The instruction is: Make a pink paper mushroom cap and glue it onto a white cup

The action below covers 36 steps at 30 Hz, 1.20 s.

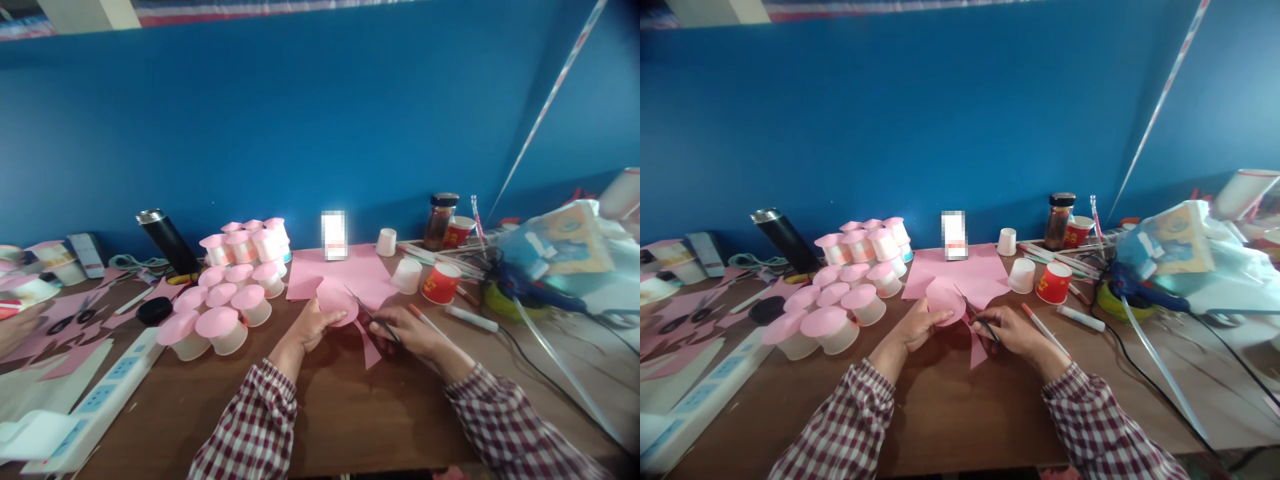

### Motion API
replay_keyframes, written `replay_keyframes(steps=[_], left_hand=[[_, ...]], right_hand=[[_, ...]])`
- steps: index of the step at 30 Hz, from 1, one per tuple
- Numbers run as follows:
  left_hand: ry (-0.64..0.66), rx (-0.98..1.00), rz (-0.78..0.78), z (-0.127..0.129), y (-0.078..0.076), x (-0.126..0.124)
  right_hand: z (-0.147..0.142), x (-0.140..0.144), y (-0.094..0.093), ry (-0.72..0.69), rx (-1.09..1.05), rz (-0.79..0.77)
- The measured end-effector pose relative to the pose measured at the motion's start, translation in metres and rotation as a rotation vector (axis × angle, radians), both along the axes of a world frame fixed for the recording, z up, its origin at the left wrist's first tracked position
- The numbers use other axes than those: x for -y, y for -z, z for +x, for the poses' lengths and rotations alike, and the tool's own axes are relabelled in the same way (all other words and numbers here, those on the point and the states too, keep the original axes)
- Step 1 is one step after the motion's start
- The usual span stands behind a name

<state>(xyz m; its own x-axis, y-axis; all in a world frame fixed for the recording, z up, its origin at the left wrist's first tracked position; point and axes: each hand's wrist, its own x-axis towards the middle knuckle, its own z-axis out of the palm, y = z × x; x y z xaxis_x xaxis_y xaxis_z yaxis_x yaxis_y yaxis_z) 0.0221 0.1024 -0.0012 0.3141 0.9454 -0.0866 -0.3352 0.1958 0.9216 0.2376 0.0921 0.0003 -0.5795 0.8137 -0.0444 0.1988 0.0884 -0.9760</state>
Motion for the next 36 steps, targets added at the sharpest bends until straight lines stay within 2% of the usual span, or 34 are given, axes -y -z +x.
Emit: replay_keyframes(steps=[5, 15, 21, 29, 36], left_hand=[[0.108, 0.019, 0.025, -0.0007, -0.0001, 0.0018], [0.198, 0.045, 0.008, -0.0019, -0.0014, 0.0025], [0.216, 0.035, -0.007, -0.0033, -0.0012, 0.0025], [0.222, 0.028, -0.011, -0.0053, -0.0011, 0.0017], [0.182, 0.062, -0.014, -0.005, -0.0019, 0.0026]], right_hand=[[0.0004, 0.0, -0.0005, -0.032, -0.001, -0.028], [0.0037, -0.0012, 0.0005, -0.074, 0.039, 0.041], [0.0024, 0.0004, -0.004, -0.091, -0.022, 0.017], [0.0035, 0.001, -0.003, -0.04, -0.022, 0.043], [0.0026, 0.0004, -0.003, -0.028, -0.001, 0.027]])
